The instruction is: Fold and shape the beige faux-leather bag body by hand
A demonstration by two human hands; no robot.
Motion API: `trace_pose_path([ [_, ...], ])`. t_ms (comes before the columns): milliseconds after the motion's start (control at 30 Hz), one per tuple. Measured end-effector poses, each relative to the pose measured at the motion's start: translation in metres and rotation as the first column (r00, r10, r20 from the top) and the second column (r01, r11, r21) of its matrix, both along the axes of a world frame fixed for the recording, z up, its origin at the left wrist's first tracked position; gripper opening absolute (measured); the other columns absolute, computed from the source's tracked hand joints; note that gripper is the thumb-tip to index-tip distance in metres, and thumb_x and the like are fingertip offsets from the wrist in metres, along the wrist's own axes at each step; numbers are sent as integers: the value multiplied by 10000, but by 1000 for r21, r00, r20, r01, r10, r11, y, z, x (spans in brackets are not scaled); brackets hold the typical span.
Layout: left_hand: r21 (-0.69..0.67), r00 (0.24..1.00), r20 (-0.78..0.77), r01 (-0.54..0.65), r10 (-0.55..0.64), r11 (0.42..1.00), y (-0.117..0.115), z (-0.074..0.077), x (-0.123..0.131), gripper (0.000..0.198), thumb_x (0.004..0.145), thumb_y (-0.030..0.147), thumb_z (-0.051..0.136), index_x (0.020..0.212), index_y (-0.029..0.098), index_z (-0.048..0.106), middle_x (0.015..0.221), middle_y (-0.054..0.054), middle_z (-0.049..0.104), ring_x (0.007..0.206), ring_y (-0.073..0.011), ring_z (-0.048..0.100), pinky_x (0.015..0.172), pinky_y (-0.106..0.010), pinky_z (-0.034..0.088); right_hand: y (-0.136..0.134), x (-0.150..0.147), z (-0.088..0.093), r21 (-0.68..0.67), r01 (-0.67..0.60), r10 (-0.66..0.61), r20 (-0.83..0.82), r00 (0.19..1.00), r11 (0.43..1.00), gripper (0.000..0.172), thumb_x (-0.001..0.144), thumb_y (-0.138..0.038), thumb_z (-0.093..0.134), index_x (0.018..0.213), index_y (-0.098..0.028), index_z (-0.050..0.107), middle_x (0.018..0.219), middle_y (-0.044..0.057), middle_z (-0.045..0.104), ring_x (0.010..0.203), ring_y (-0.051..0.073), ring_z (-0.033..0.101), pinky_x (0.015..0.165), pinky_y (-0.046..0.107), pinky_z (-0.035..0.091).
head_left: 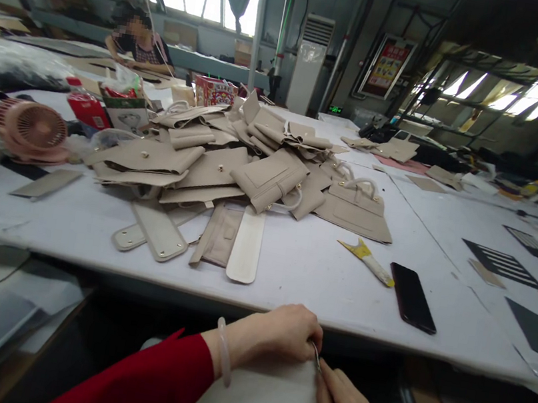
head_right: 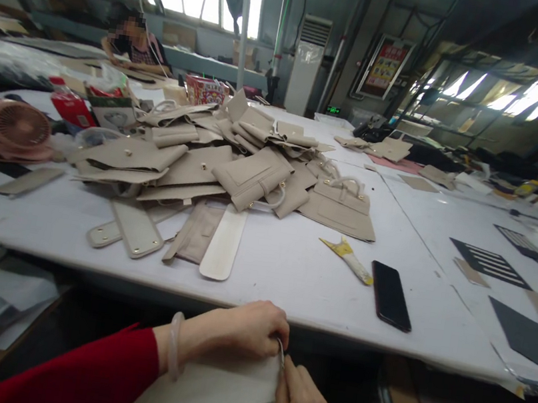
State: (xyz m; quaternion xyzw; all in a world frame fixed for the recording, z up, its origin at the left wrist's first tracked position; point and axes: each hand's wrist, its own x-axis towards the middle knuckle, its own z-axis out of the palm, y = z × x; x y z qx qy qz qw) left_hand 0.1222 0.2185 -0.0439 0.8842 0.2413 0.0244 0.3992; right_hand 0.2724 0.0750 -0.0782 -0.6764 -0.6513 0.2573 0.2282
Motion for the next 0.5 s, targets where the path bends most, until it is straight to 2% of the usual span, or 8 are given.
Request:
trace_pose_path([
  [100,-86,1000,-18,-9,7,996,5,-10,4,287,732,163,555,940,205,748,856,-12,744,799,-169,678,695,-230,524,1,2,4,-19,-10,9,-63,998,1000,480,978,-544,332,954,-197,663,765,47,543,683,203,567,622,306,410],
  [200,-119,1000,-12,-24,22,993,6,-13,4,292,711,158,563,928,207,751,883,-16,749,815,-172,677,695,-231,518,9,11,7,-161,33,-78,-280,957,986,505,932,-602,465,685,-185,607,658,-3,452,615,159,465,571,283,338],
  [267,-127,1000,1,-31,31,991,5,-13,4,291,704,158,570,922,210,755,901,-22,750,837,-182,674,724,-247,517,16,17,6,-326,36,-210,-518,829,945,516,871,-631,570,652,-166,612,631,-13,455,609,143,434,565,267,326],
  [333,-138,999,9,-39,41,990,5,-12,2,296,706,170,568,930,210,757,901,-32,749,843,-191,673,730,-259,517,23,18,6,-464,-51,-340,-716,609,885,428,828,-589,669,814,-162,697,697,-2,543,664,147,484,622,257,382],
  [400,-155,999,11,-49,51,987,4,-13,1,307,706,186,562,941,210,759,890,-38,748,838,-197,673,721,-265,518,26,16,6,-514,-156,-409,-803,434,843,369,820,-514,724,980,-182,719,779,14,601,754,158,536,698,259,426],
  [433,-166,998,11,-53,55,985,4,-13,1,312,702,187,559,939,210,760,886,-39,747,836,-198,672,717,-265,518,27,14,6,-516,-194,-416,-820,394,834,350,829,-488,728,999,-181,723,778,18,605,770,157,545,711,254,432],
  [500,-189,998,8,-59,62,980,4,-15,1,316,694,183,557,933,210,761,872,-37,744,815,-195,671,697,-261,517,28,11,6,-511,-234,-406,-831,379,827,330,850,-466,716,989,-166,728,742,17,586,745,144,541,688,237,429],
])
